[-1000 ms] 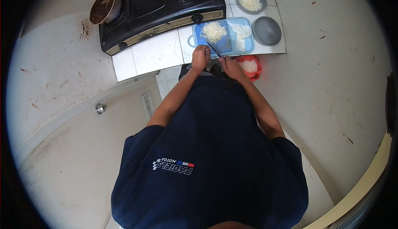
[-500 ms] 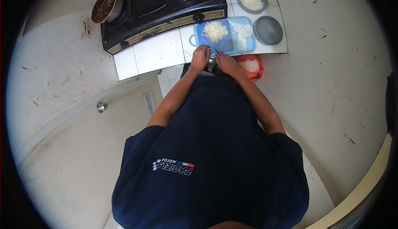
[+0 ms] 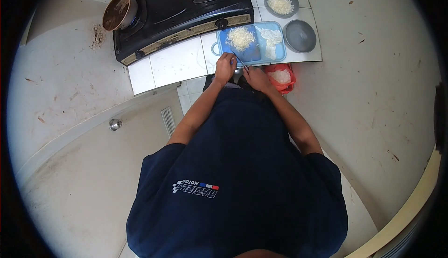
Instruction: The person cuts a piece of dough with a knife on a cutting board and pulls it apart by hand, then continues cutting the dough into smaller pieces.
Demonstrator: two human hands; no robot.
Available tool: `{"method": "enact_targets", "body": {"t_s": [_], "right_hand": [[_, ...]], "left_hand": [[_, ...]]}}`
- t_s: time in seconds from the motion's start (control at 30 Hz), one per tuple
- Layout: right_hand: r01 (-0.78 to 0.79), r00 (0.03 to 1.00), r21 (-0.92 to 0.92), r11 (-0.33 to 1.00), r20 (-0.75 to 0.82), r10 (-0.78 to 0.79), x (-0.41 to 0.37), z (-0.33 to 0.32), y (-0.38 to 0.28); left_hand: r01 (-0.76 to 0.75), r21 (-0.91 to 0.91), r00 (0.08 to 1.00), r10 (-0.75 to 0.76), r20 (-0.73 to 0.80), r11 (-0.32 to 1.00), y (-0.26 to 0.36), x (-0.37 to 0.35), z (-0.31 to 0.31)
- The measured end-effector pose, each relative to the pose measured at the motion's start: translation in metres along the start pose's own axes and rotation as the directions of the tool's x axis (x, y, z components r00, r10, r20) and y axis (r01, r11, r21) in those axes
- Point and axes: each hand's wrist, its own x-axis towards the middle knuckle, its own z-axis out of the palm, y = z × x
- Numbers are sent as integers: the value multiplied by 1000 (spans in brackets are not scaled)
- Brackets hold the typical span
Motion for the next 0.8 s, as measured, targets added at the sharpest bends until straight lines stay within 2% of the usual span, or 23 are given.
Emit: {"method": "enact_targets", "body": {"t_s": [0.13, 0.2, 0.3, 0.53, 0.8], "right_hand": [[16, 999, 26, 1000, -44, -15, 16, 16, 4], [3, 1000, 19, 1000, -15, -3, 25, 19, 3], [-6, 1000, -32, 999, -26, 5, 22, 16, -1], [-58, 998, -47, 997, -17, 58, 15, 8, 8], [10, 999, -32, 999, -51, -11, 11, 20, 8]], "left_hand": [[-45, 6, 998, 45, -32, 999, 0, 0, 0], [29, 31, 999, -29, 27, 999, 0, 0, -2], [50, 19, 998, -51, 26, 999, -2, -2, -3], [27, -24, 1000, -26, 10, 999, -5, -2, -1], [10, -47, 998, -12, -59, 999, 0, -1, 0]]}}
